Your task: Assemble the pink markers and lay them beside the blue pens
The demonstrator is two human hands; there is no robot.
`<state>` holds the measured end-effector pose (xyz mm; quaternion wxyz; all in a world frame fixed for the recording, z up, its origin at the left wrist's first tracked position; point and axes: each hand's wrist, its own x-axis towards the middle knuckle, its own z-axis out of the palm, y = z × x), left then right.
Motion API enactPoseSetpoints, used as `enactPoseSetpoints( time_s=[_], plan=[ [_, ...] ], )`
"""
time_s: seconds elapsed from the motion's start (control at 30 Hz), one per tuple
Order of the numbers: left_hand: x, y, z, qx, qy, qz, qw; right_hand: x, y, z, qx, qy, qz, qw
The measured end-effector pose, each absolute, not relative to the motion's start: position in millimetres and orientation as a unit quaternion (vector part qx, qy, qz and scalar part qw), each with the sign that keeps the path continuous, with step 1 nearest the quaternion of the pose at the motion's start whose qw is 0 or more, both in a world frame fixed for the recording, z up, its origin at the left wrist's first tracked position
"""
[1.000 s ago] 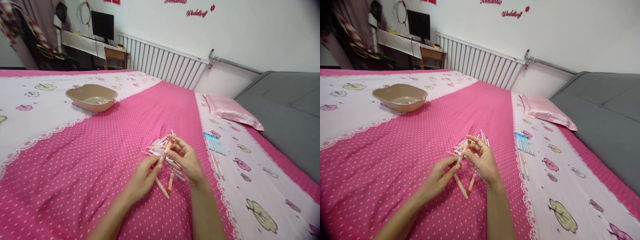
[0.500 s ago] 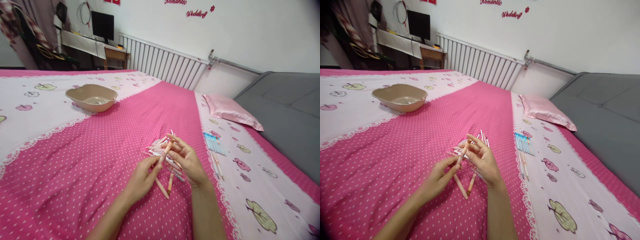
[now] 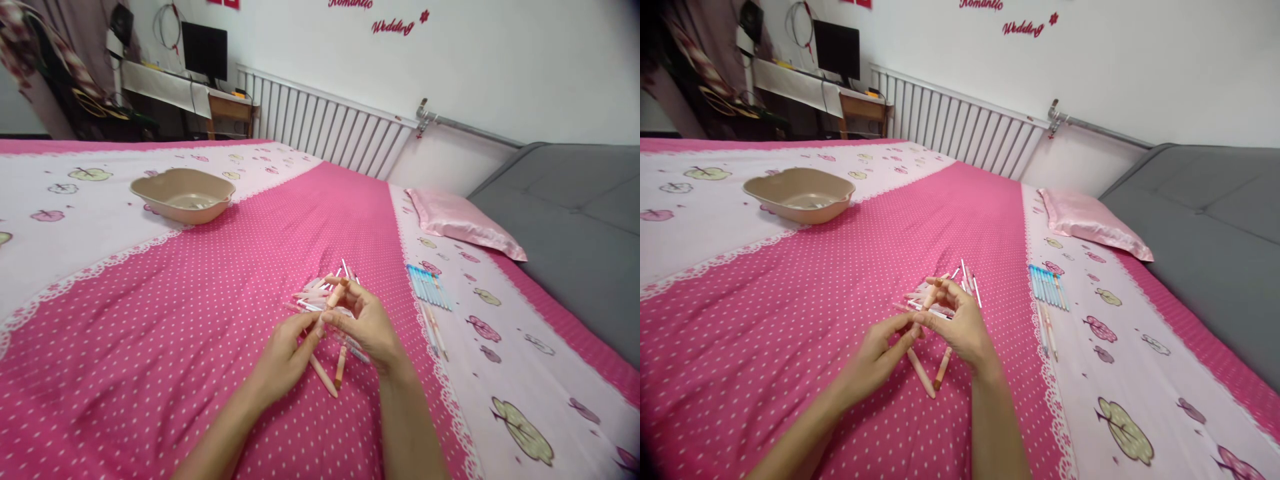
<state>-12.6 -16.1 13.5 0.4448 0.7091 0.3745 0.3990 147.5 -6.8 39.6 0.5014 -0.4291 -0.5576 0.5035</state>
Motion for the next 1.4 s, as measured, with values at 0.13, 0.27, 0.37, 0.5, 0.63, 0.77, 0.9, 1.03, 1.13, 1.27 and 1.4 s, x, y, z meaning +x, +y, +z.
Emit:
enactPoseSetpoints(
  time_s=[0.13,0.27,0.37,0.5,0.63,0.77,0.9,1.03,1.13,1.27,1.4],
  plan=[
    [-13,-16,11,0.714,0.378,0.394,0.439,149,-11,46,-0.393,-0.558,0.554,0.476],
    [-12,-16,10,0.714,0.381,0.390,0.440,151,-13,50,-0.374,-0.544,0.588,0.467],
    [-12,-15,10,0.713,0.379,0.390,0.443,150,-12,49,-0.390,-0.537,0.583,0.468],
    [-12,-15,11,0.716,0.377,0.390,0.440,149,-10,45,-0.412,-0.532,0.566,0.477],
    [-13,-16,13,0.718,0.387,0.387,0.430,147,-10,44,-0.413,-0.538,0.552,0.486],
    [-13,-15,11,0.717,0.409,0.403,0.396,145,-9,44,-0.428,-0.562,0.511,0.490],
    [-14,-15,9,0.703,0.445,0.429,0.352,140,-10,47,-0.431,-0.576,0.489,0.493],
    [-15,-17,9,0.690,0.492,0.439,0.298,132,-12,50,-0.451,-0.579,0.468,0.492],
    [-14,-18,10,0.679,0.517,0.448,0.268,128,-14,51,-0.458,-0.578,0.467,0.487],
    [-14,-17,14,0.682,0.494,0.454,0.292,130,-14,50,-0.446,-0.575,0.476,0.494],
    [-15,-18,17,0.703,0.385,0.440,0.405,140,-16,50,-0.413,-0.552,0.506,0.517]
  ],
)
